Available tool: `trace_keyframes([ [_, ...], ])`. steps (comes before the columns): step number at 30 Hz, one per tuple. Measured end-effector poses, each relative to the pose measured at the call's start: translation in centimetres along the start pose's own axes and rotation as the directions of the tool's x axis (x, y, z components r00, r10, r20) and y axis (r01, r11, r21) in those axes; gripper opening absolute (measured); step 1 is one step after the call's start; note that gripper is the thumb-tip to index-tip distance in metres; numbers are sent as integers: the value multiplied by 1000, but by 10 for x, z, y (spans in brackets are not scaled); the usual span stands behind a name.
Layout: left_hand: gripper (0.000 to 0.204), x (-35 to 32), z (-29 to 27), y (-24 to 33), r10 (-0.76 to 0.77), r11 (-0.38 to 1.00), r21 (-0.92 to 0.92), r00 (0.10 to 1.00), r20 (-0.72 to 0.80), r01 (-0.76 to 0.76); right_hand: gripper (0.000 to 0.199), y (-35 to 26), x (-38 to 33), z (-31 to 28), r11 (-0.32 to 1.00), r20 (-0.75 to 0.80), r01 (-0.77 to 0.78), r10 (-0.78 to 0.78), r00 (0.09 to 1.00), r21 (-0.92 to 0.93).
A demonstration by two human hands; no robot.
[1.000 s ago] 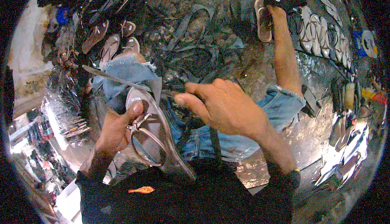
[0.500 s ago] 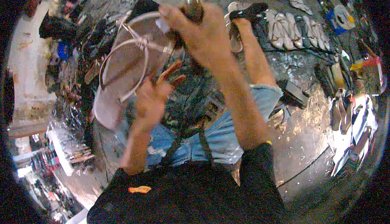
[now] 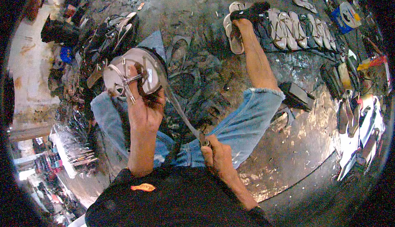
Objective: The person sits on the floor and uses a knife-like tool to scrape and trim the soles and straps of multiple flip-flops. They handle each sandal one at a time, turning them over to work on different surfaces, and place finished items aside.
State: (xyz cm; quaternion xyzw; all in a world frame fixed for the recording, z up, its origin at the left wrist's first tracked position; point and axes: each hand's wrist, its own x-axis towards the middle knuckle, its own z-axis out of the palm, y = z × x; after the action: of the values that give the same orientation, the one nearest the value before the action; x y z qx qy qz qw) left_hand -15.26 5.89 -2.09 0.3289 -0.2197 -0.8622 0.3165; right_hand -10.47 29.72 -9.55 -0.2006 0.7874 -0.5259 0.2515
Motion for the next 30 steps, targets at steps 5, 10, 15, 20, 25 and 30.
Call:
trace_keyframes([
  [5,30,-6,-31,-5,5,996,89,990,141,-17,35,7,31,0,994,-91,48,-57,994,-102],
  [10,30,-16,-80,-12,-113,993,47,992,56,111,31,-22,81,-20,976,59,128,-120,991,-176],
  [15,25,-33,-105,-9,-59,959,282,995,82,34,26,-36,103,-14,971,206,157,-118,971,-182],
  [20,32,-38,-136,4,-114,913,406,983,142,47,30,-27,110,0,939,294,250,-177,939,-236],
  [25,33,-48,-151,21,-86,895,443,959,272,-46,38,-47,124,30,964,323,196,-130,937,-181],
  [30,30,-78,-141,40,-244,899,328,954,-172,289,43,-28,140,43,937,134,278,-310,941,211],
])
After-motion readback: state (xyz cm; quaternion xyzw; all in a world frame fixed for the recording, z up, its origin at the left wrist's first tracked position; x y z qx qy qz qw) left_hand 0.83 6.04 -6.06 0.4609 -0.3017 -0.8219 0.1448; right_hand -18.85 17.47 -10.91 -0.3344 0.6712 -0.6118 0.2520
